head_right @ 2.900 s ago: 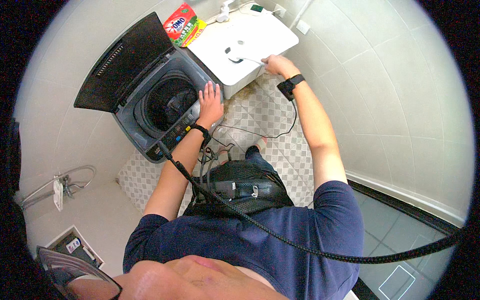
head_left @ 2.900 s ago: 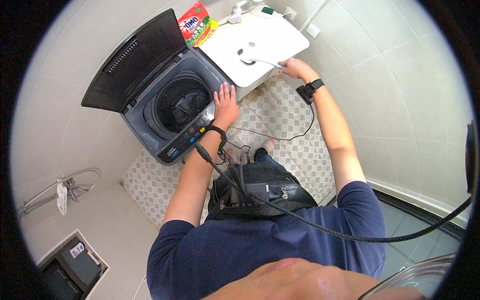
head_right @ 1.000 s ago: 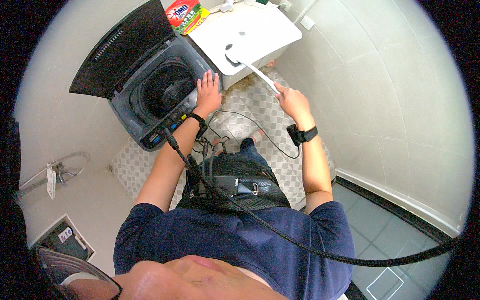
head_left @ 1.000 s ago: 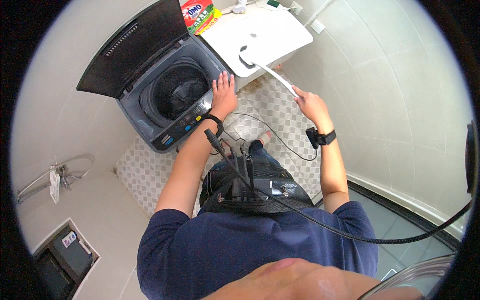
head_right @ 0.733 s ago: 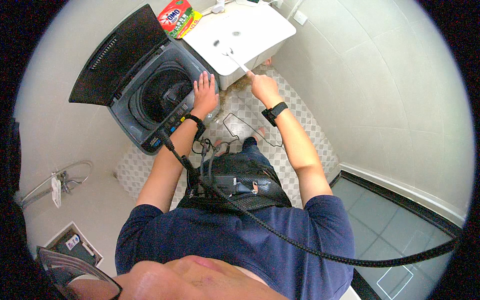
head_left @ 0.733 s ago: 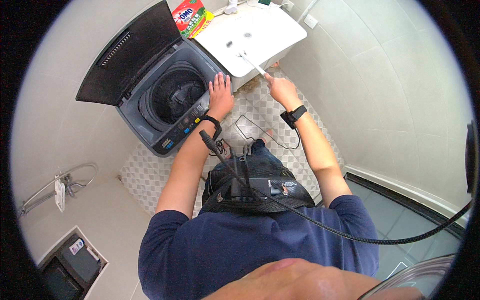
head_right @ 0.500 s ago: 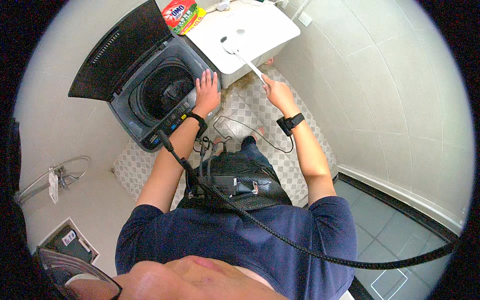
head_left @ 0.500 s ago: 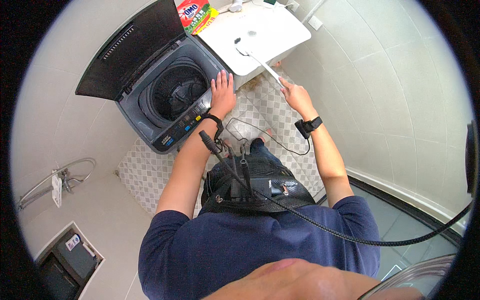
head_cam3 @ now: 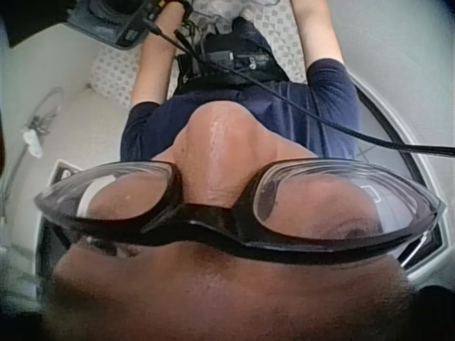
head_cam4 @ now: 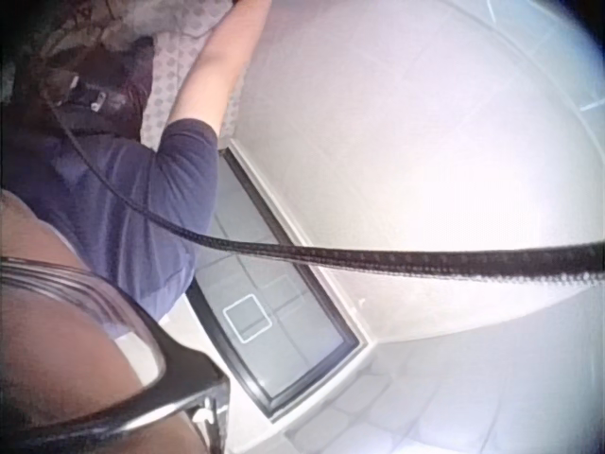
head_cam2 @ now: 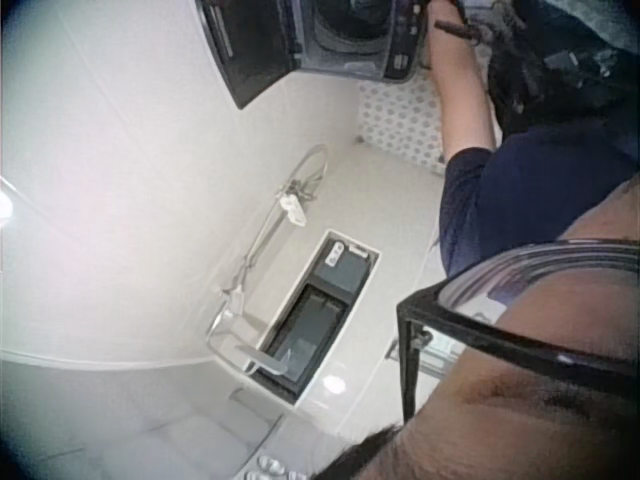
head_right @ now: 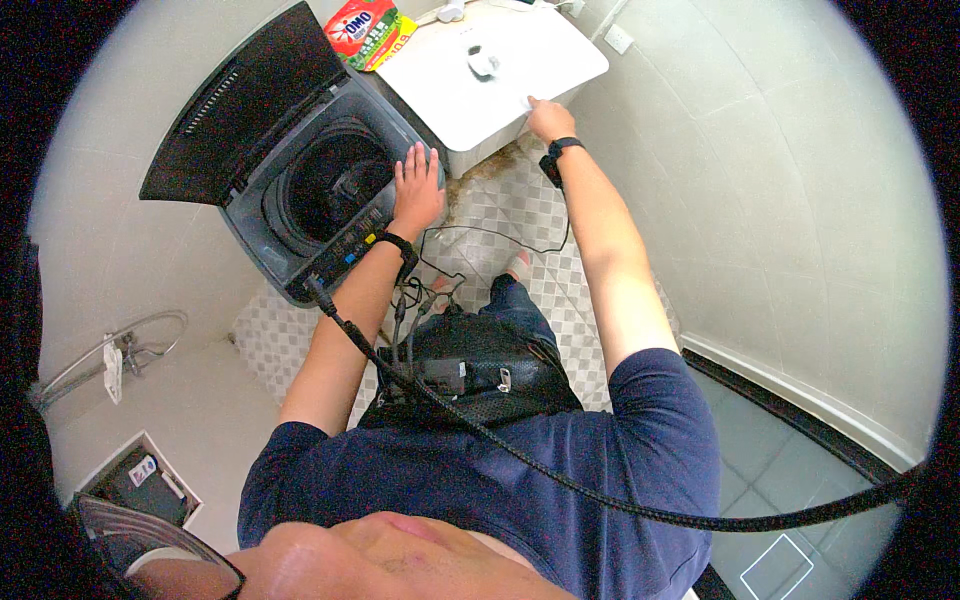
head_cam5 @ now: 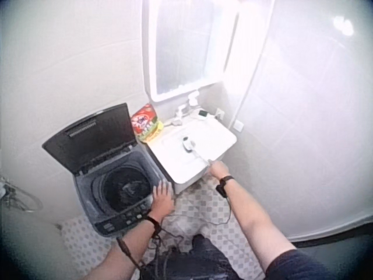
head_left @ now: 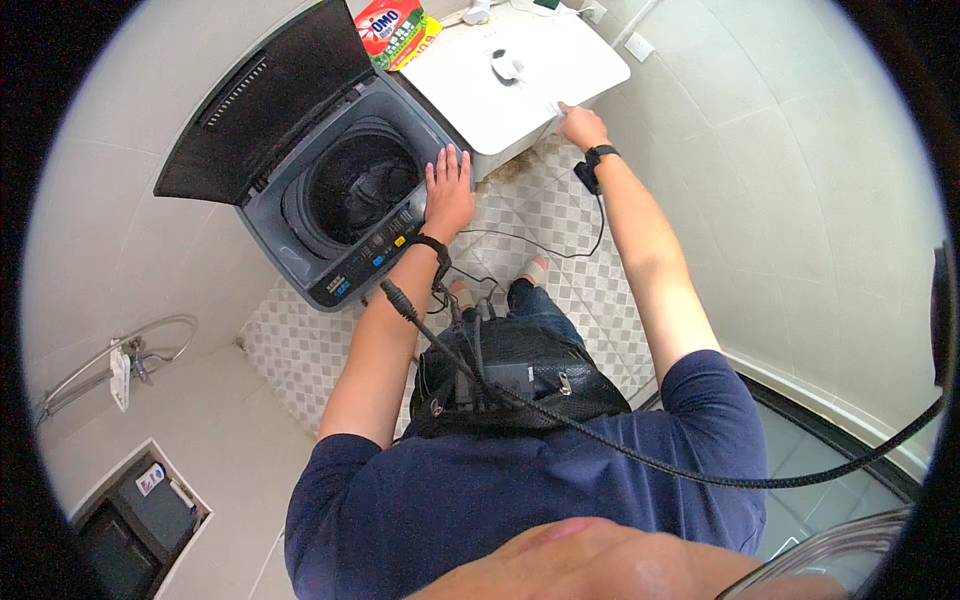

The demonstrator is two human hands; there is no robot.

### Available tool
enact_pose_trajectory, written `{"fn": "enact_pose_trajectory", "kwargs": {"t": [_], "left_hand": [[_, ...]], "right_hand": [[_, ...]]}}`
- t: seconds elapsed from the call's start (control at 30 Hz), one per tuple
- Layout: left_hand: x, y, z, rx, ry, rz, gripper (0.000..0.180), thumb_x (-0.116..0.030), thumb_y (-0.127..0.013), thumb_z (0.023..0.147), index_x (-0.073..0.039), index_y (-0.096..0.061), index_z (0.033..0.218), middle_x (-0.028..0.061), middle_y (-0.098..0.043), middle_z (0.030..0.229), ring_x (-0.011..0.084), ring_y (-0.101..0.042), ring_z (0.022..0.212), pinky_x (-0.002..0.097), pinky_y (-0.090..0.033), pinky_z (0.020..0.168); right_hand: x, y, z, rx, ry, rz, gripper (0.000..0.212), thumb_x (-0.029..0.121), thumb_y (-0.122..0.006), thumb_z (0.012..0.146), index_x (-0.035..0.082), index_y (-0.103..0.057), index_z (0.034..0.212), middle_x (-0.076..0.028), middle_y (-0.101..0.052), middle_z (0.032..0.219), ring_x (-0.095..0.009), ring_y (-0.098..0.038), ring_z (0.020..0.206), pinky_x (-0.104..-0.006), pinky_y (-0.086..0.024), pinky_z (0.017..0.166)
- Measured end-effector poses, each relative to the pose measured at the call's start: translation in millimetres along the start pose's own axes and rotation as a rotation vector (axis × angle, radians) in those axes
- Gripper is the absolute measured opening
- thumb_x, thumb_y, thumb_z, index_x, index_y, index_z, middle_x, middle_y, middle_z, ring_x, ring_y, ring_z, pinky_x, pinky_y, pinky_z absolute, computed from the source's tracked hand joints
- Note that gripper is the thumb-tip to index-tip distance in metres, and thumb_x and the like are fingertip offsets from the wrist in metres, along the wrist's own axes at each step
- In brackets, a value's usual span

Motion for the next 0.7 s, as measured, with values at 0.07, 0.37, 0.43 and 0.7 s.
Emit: {"fn": "enact_pose_trajectory", "kwargs": {"t": [0.07, 0.37, 0.43, 0.7], "left_hand": [[-1.3, -1.7, 1.0, -0.007, 0.001, 0.011, 0.094, -0.033, -0.077, 0.099, -0.004, -0.030, 0.176, 0.0271, -0.022, 0.183, 0.0429, -0.022, 0.170, 0.0627, -0.019, 0.136], [-4.6, -2.2, 3.2, 0.018, 0.041, 0.041, 0.094, -0.033, -0.075, 0.101, -0.006, -0.028, 0.178, 0.0253, -0.020, 0.185, 0.0419, -0.020, 0.171, 0.0631, -0.019, 0.136], [-5.4, -2.3, 4.0, 0.016, 0.049, 0.045, 0.095, -0.034, -0.076, 0.101, -0.007, -0.027, 0.178, 0.0245, -0.018, 0.186, 0.0418, -0.019, 0.172, 0.0630, -0.019, 0.136], [-7.2, -0.7, 4.9, 0.020, 0.077, 0.037, 0.091, -0.032, -0.074, 0.100, -0.008, -0.031, 0.177, 0.0229, -0.023, 0.185, 0.0396, -0.020, 0.172, 0.0614, -0.019, 0.136]], "right_hand": [[-17.1, 6.4, 13.0, 0.001, -0.035, 0.010, 0.051, 0.028, -0.058, 0.108, 0.027, -0.064, 0.159, -0.021, -0.079, 0.132, -0.043, -0.076, 0.121, -0.0567, -0.060, 0.103], [-81.6, 41.6, 56.3, -0.068, -0.142, -0.070, 0.045, 0.038, -0.048, 0.117, 0.019, -0.070, 0.152, -0.021, -0.079, 0.132, -0.042, -0.076, 0.122, -0.0586, -0.060, 0.102], [-95.2, 43.7, 66.4, -0.085, -0.226, -0.021, 0.053, 0.046, -0.039, 0.120, 0.016, -0.075, 0.144, -0.022, -0.078, 0.135, -0.043, -0.075, 0.123, -0.0592, -0.059, 0.104], [-82.0, 3.5, 97.0, -0.045, -0.076, 0.286, 0.051, 0.030, -0.055, 0.114, 0.014, -0.060, 0.161, -0.023, -0.080, 0.125, -0.036, -0.079, 0.106, -0.0514, -0.064, 0.085]]}}
Point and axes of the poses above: each hand's wrist, its own z-axis towards the middle knuckle, its own y-axis out of the back of the hand, x = y × z, the point moved 6 cm from there along z, towards the middle knuckle
